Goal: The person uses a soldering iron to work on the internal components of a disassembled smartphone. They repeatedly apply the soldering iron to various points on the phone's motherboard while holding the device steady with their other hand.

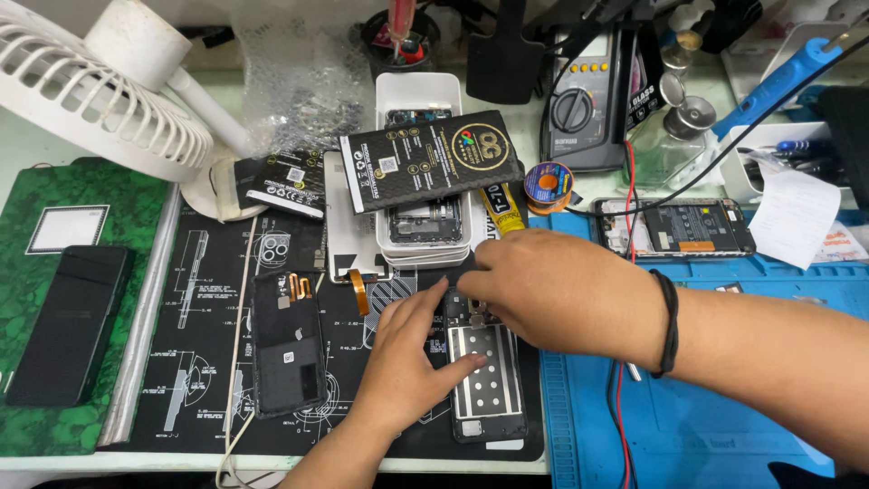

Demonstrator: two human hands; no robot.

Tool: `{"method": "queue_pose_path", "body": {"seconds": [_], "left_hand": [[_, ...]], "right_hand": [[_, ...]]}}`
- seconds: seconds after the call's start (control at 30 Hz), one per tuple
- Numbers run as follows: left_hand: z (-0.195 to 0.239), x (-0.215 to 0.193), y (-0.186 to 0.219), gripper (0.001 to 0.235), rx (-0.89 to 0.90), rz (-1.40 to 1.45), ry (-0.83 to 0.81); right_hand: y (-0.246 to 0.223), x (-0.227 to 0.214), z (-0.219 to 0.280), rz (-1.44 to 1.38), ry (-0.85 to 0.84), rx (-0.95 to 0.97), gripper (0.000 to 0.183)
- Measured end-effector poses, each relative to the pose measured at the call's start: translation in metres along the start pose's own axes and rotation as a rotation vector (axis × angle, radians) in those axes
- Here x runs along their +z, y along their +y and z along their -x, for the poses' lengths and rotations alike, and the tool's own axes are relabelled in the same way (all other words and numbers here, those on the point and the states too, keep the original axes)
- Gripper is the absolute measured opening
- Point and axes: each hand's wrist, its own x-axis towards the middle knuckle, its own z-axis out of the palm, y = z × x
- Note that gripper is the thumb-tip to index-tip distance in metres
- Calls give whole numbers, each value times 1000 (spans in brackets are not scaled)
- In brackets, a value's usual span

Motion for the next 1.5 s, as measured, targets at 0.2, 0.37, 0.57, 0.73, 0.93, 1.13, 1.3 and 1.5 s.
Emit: {"method": "queue_pose_path", "body": {"seconds": [0.2, 0.37, 0.57, 0.73, 0.93, 1.13, 1.3, 1.5], "left_hand": [[2, 1, -2, 96, -2, -4, -5], [2, 0, -2, 94, 6, -13, -18], [2, -1, -1, 86, 28, -12, -5], [3, -1, -2, 77, 55, 12, 11], [4, -2, -2, 73, 55, 18, 7], [4, -2, -2, 70, 47, 38, 13], [4, -1, -2, 69, 38, 37, 4], [5, 0, -3, 69, 47, 35, 11]], "right_hand": [[-3, 6, -3, 10, -96, 81, 21], [-6, 6, -2, 87, -341, 245, 17], [-11, 6, 0, 176, -317, 202, 13], [-14, 4, -2, 174, -253, 220, 15], [-17, 6, -5, 284, -285, 230, 24], [-18, 9, -2, 347, -272, 183, 24], [-22, 7, -3, 299, -349, 235, 22], [-20, 5, -4, 298, -322, 227, 17]]}}
